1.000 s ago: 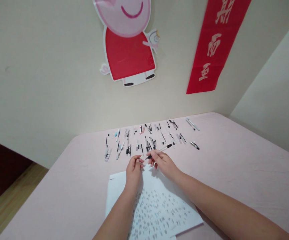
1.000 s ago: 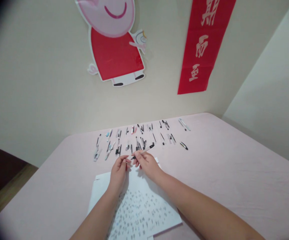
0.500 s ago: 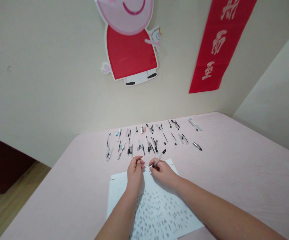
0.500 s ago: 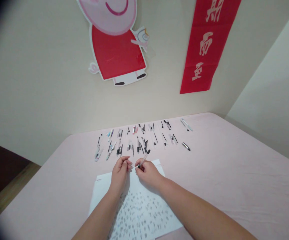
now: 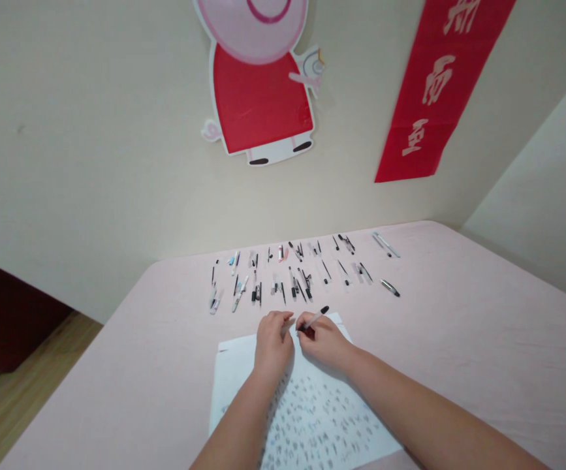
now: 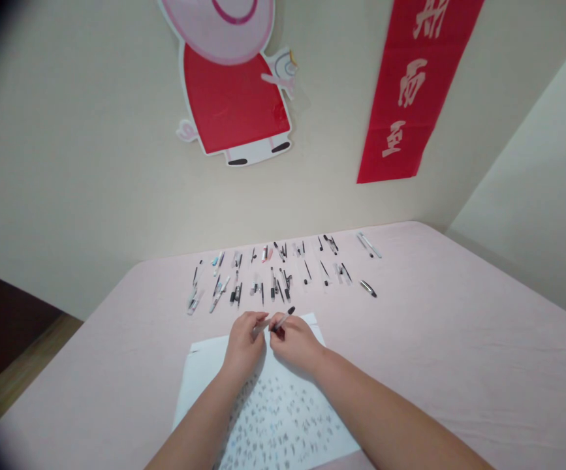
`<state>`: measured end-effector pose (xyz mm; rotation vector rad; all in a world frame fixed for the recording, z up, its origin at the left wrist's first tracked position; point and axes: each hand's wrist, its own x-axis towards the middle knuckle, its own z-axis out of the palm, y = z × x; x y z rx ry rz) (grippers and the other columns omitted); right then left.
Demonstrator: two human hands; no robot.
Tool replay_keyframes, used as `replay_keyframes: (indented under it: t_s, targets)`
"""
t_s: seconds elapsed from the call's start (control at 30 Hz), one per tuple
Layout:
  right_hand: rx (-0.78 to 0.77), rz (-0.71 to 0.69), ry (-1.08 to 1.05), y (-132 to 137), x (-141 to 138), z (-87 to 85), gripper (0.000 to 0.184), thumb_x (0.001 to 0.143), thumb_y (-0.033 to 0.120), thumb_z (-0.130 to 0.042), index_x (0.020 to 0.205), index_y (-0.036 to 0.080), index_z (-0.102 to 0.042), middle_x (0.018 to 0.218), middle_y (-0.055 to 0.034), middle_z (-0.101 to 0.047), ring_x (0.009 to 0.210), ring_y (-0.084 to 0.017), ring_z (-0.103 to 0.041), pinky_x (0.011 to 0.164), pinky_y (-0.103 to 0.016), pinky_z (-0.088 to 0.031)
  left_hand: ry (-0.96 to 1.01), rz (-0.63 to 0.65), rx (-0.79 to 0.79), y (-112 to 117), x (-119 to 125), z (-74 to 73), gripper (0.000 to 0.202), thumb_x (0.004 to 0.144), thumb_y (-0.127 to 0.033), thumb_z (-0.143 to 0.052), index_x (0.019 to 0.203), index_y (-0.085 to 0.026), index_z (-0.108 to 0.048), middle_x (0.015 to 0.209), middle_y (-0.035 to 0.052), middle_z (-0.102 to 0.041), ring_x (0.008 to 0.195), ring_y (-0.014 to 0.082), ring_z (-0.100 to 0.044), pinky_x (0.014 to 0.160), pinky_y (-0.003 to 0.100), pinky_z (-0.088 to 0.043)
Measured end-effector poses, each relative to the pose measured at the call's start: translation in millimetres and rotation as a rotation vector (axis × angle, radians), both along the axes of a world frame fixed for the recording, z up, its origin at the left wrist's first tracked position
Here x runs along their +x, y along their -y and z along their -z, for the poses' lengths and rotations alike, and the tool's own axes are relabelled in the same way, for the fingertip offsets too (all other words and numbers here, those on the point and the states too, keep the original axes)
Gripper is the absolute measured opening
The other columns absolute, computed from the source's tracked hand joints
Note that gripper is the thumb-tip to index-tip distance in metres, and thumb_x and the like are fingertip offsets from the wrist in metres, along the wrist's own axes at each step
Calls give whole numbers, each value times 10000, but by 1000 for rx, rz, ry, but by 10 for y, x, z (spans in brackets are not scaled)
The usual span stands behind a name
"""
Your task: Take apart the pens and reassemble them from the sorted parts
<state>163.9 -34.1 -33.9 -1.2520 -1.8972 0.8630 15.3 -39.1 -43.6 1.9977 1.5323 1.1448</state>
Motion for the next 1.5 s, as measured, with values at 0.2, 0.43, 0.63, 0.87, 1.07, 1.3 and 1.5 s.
replay_keyframes:
  t_s: [0.2,0.43,0.63,0.87,1.07,1.3,1.5]
  targets:
    - [24,-29,31,0,10,-28,135,683,97,-481,709,193,-573,571,37,-506,530,-121,-468,549,-229,-370,-58,-20,-14,34,-3,-41,409,632,-5,-470,954,-201,-626,915,59,-625,918,231,-557,850,397,-436]
    - [20,-45,62,-4,12,-10,144,717,113,-484,722,198,-599,580,26,-535,537,-127,-479,557,-235,-365,-51,-28,-21,30,4,-55,394,641,-7,-487,947,-207,-634,913,56,-637,912,233,-563,850,398,-432]
    - [22,-42,85,6,9,-42,141,703,104,-482,705,187,-596,580,21,-522,542,-129,-478,561,-239,-359,-49,-31,-23,23,11,-64,389,629,-3,-487,924,-205,-640,898,55,-645,903,233,-570,838,388,-437]
    - [15,-25,76,12,12,-67,149,693,93,-479,704,192,-588,556,31,-514,522,-124,-466,546,-233,-354,-74,-25,-35,26,5,-62,383,649,-15,-476,944,-202,-631,904,58,-636,908,234,-564,847,397,-434]
    - [23,-55,68,14,15,-55,155,692,83,-473,697,191,-584,570,30,-516,539,-122,-477,551,-231,-357,-75,-25,-41,26,5,-60,390,643,-17,-470,941,-205,-635,905,61,-637,909,238,-564,842,398,-432]
    - [-37,-10,-10,-11,40,-81,141,686,94,-482,723,195,-572,583,42,-493,540,-117,-466,537,-224,-364,-65,-28,-47,21,7,-58,390,639,-8,-482,930,-214,-639,890,50,-651,897,235,-572,828,393,-430]
    - [-48,-31,-25,-47,100,-35,164,655,78,-471,718,200,-560,582,51,-471,539,-110,-441,535,-221,-352,-90,31,-41,15,8,-71,385,635,10,-485,912,-204,-645,870,51,-677,878,231,-560,814,385,-421]
